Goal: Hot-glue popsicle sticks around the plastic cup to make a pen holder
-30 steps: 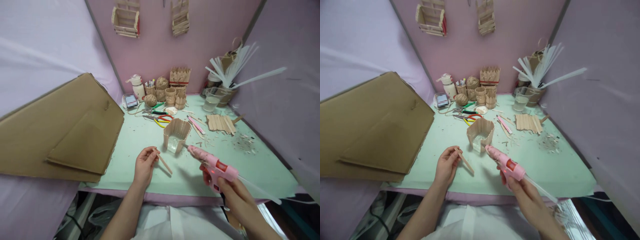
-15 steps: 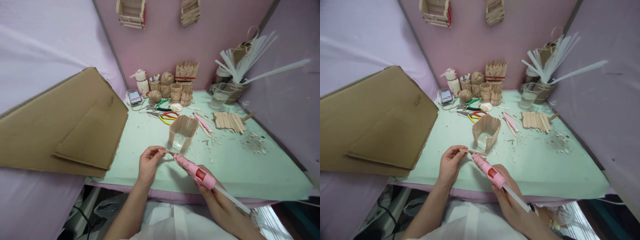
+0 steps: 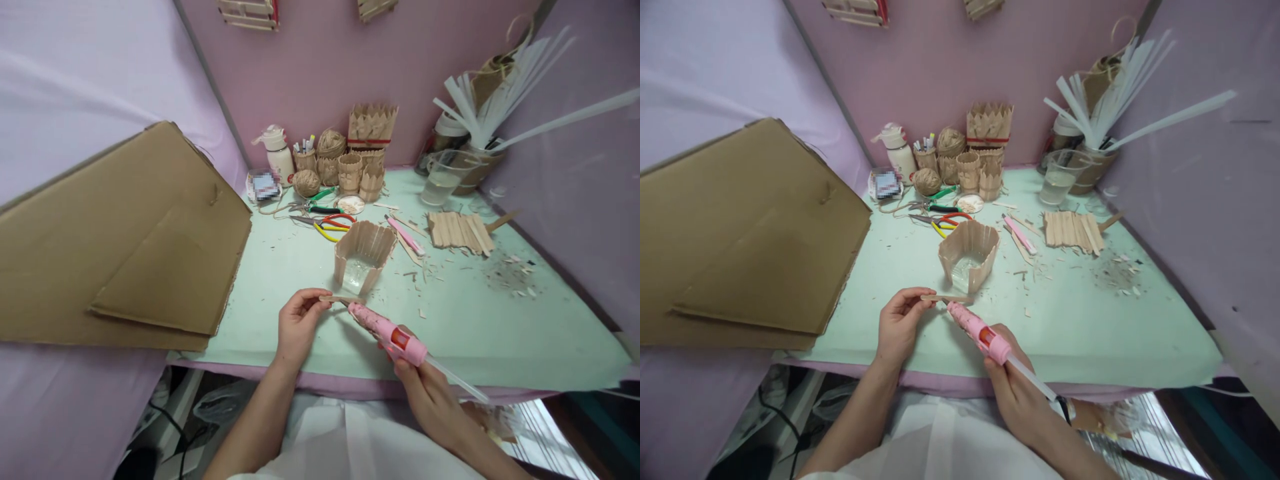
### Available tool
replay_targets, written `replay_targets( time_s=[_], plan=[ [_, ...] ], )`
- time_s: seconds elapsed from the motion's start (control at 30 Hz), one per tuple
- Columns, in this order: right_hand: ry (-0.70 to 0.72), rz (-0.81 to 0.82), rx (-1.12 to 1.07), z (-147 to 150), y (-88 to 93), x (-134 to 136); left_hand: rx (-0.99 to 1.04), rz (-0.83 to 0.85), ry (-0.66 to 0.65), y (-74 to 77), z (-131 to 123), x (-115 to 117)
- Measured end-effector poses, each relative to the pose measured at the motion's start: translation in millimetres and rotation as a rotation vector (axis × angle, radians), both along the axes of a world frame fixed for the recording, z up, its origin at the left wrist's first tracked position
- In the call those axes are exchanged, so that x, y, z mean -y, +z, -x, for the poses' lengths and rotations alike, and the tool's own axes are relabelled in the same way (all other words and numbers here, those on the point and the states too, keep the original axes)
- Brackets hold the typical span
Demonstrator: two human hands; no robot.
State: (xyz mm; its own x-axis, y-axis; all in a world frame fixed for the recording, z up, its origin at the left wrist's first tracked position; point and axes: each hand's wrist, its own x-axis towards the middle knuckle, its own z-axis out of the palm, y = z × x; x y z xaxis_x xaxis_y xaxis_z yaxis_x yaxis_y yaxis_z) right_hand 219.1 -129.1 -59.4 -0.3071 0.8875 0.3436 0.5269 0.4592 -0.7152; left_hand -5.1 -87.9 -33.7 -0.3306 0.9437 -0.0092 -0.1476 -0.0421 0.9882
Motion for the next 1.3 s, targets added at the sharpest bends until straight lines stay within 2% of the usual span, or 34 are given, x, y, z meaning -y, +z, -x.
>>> replay_targets(
  time_s=[0.27, 0.47, 1.03, 1.3],
  plan=[
    [0.044, 0.09, -0.108, 9, 14.7, -5, -0.064, -0.004, -0.019, -3.3, 1, 1],
    [-0.033, 0.262, -0.057, 10, 20.2, -1, -0.16, -0.132, -0.011, -8.9, 4, -2],
    [-0.024, 0.266, -0.064, 9, 15.6, -3, -0.192, -0.153, -0.027, -10.4, 5, -2],
    [-0.031, 0.278, -0.051, 3, 21.0, -3, -0.186, -0.137, -0.023, -9.8, 5, -2]
  ],
)
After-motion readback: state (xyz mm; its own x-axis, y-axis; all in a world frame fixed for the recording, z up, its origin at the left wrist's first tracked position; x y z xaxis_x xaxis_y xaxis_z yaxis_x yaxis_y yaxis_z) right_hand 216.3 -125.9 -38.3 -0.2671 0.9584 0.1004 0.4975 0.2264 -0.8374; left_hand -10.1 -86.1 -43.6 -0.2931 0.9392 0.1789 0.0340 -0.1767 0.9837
